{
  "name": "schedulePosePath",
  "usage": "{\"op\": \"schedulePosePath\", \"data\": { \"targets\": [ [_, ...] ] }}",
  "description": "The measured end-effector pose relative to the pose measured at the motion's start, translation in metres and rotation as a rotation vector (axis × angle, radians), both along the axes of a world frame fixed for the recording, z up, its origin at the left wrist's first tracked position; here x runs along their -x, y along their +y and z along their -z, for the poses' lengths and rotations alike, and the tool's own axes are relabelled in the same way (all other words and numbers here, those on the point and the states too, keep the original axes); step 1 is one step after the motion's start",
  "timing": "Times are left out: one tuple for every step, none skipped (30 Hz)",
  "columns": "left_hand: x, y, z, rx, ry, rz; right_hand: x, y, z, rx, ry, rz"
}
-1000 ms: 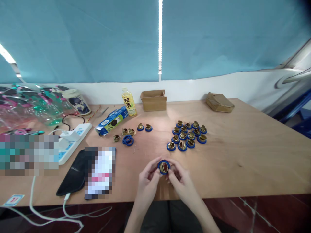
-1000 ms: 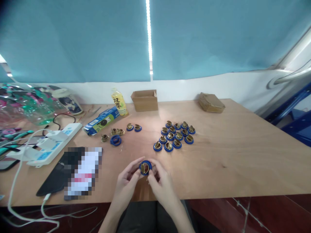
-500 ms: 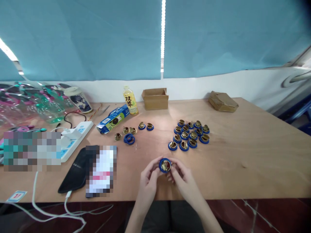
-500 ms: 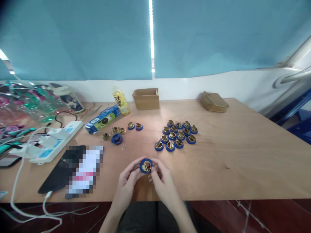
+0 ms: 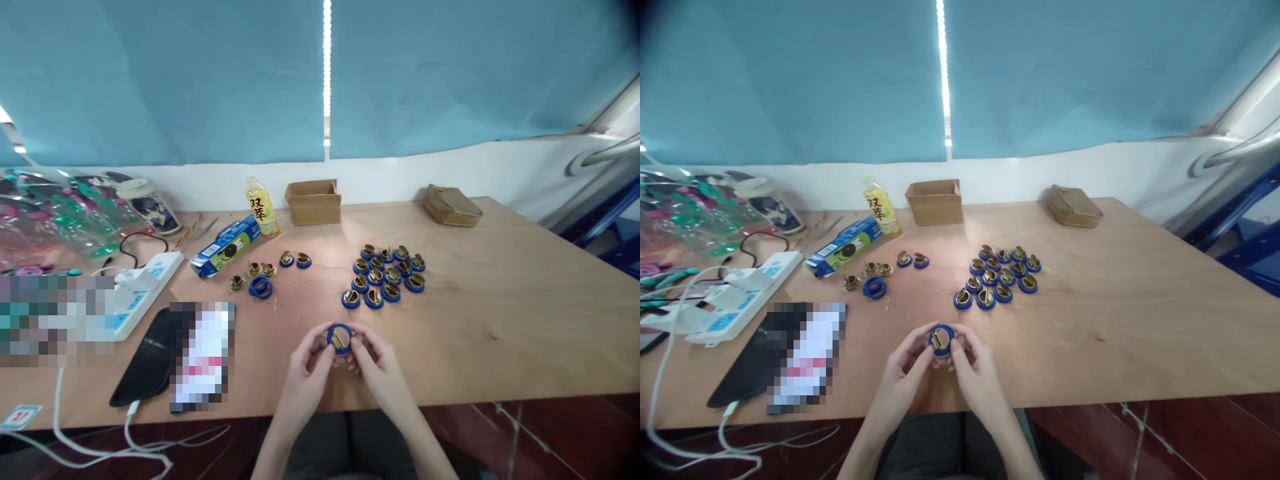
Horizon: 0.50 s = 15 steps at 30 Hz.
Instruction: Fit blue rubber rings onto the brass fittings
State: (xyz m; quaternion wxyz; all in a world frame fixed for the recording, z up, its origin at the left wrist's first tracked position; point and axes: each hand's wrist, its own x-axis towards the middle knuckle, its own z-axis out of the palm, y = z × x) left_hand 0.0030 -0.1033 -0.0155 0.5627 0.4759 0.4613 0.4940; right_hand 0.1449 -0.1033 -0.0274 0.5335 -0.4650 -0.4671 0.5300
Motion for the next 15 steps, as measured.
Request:
{"op": "schedulePosePath", "data": {
  "targets": [
    [0.001,-0.001,-0.001,0.014,-0.007,0.001,-0.001,0.0,0.0,0.003,0.002,-0.014],
    [0.001,-0.001,-0.001,0.026,-0.013,0.0,-0.001,0.0,-0.001,-0.001,0.001,-0.027],
    [0.002,-0.001,-0.002,0.039,-0.016,0.003,-0.002,0.0,-0.001,-0.008,0.0,-0.034],
    [0.002,-0.002,-0.002,0.05,-0.017,0.009,-0.002,0.0,-0.003,-0.016,-0.002,-0.04],
    [0.002,-0.002,-0.003,0.058,-0.016,0.023,-0.002,0.0,-0.004,-0.021,0.0,-0.044],
    [0.003,-0.001,-0.003,0.062,-0.015,0.043,-0.003,0.0,-0.005,-0.026,0.005,-0.044],
    [0.003,-0.001,-0.003,0.062,-0.014,0.064,-0.003,0.0,-0.006,-0.031,0.011,-0.041],
    [0.003,-0.001,-0.003,0.058,-0.014,0.086,-0.003,0.0,-0.007,-0.038,0.016,-0.036],
    [0.003,-0.001,-0.004,0.052,-0.015,0.101,-0.003,-0.001,-0.008,-0.044,0.015,-0.03],
    [0.003,-0.001,-0.004,0.044,-0.018,0.109,-0.003,-0.001,-0.009,-0.049,0.007,-0.027],
    [0.003,-0.002,-0.005,0.034,-0.023,0.11,-0.004,-0.001,-0.01,-0.052,-0.006,-0.023],
    [0.003,-0.002,-0.005,0.025,-0.028,0.106,-0.004,-0.002,-0.01,-0.053,-0.022,-0.022],
    [0.003,-0.003,-0.006,0.016,-0.03,0.1,-0.004,-0.002,-0.01,-0.051,-0.035,-0.022],
    [0.002,-0.004,-0.007,0.009,-0.031,0.093,-0.004,-0.003,-0.01,-0.05,-0.043,-0.023],
    [0.002,-0.004,-0.007,0.002,-0.029,0.083,-0.004,-0.003,-0.01,-0.05,-0.045,-0.022]
  ]
}}
